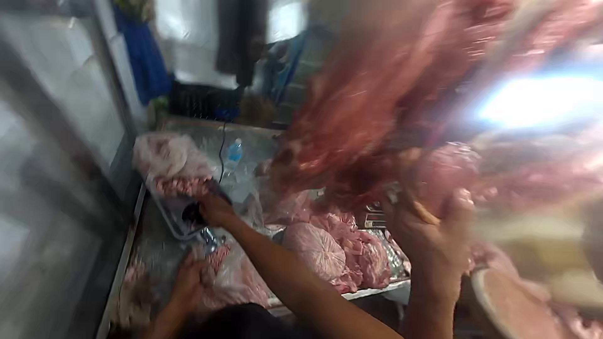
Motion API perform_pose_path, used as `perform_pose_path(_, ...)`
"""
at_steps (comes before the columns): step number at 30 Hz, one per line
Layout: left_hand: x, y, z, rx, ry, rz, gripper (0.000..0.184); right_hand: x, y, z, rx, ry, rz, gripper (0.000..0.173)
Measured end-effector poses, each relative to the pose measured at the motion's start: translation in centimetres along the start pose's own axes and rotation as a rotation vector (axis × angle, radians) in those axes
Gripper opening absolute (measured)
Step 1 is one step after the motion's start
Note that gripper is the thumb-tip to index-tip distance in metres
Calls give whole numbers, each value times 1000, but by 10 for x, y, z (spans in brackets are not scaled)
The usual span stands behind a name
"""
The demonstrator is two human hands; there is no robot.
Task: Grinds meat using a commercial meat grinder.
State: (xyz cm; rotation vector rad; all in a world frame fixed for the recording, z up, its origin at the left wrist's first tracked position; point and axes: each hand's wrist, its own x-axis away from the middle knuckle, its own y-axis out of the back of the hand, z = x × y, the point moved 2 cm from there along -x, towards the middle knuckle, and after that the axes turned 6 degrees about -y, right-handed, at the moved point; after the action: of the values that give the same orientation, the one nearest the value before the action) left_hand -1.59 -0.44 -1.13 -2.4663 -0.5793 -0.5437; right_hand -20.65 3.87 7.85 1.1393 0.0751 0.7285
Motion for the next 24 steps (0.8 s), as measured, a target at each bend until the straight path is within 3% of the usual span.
perform_pose_path(3,-1,0,-1,40,18,16,50,-19,-24,-16,144,71,-108,42)
perform_pose_path(7,1,4,1,97,43,17,53,-54,-25,-20,219,233,-264,58)
perform_pose_path(12,-2,7,0,136,44,13,52,-73,-32,-23,257,187,-129,68)
perform_pose_path(15,2,13,-3,155,-4,-2,47,-61,-41,-18,210,164,-54,73)
perform_pose_path(19,-1,1,-14,54,-22,51,37,-46,-21,-19,131,98,-10,82)
perform_pose_path(21,-6,0,-17,-26,6,65,35,-36,-15,-16,74,110,69,72)
perform_pose_path(24,-14,-6,-17,-11,35,88,35,-16,-8,-15,85,198,118,41)
